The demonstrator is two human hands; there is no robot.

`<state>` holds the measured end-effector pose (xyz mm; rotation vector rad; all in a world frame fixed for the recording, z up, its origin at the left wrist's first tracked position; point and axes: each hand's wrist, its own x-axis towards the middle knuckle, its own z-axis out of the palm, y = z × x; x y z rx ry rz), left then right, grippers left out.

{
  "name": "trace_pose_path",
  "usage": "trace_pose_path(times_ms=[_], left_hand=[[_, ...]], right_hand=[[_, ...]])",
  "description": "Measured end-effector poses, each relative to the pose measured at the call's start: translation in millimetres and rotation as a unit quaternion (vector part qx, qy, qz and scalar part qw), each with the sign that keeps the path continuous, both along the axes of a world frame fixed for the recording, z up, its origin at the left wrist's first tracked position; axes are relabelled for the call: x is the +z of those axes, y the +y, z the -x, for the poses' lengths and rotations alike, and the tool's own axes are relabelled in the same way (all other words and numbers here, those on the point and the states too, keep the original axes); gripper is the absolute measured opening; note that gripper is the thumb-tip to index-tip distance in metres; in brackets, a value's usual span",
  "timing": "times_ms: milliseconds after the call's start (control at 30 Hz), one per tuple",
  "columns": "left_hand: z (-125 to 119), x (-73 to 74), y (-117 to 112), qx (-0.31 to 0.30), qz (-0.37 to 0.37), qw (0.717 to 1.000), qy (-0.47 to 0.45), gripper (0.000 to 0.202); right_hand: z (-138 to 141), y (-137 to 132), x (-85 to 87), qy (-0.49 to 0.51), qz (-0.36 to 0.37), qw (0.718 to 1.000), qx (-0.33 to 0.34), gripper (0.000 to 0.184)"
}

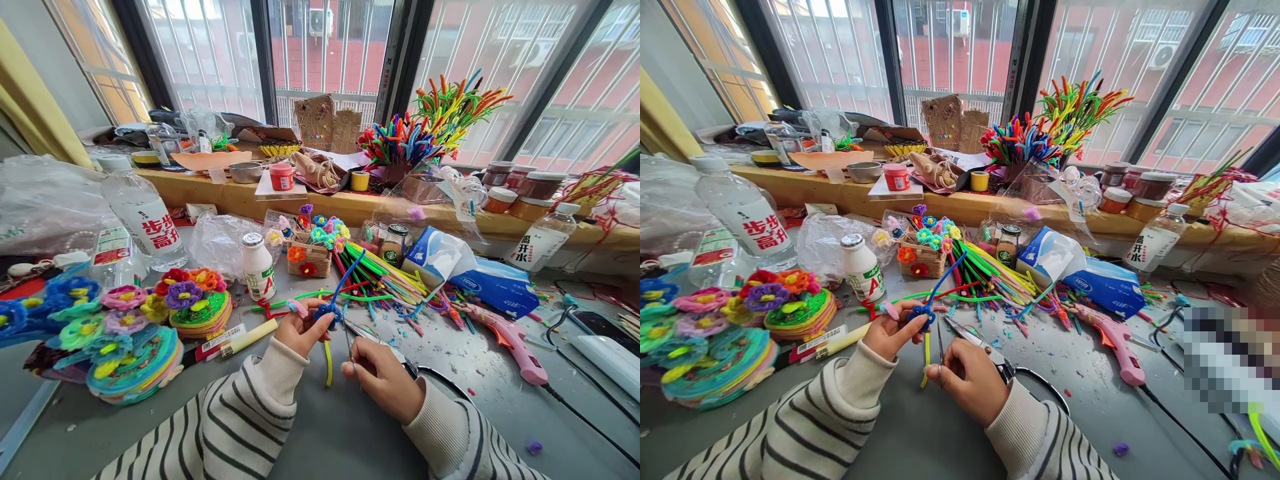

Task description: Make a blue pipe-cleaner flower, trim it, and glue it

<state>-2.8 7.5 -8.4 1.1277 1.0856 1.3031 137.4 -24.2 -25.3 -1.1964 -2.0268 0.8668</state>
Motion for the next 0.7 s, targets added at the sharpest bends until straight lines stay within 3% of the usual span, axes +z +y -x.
trace_pose_path(times_ms=[433, 700], left_hand=[[0.3, -0.7, 0.5, -0.010, -0.002, 1.000, 0.011, 0.024], [1.2, -2.3, 2.1, -0.014, 0.003, 1.000, 0.009, 0.024]], right_hand=[[-0.7, -1.5, -1.0, 0.001, -0.011, 1.000, 0.028, 0.033], [0.5, 0.4, -0.4, -0.002, -0.005, 1.000, 0.003, 0.033]])
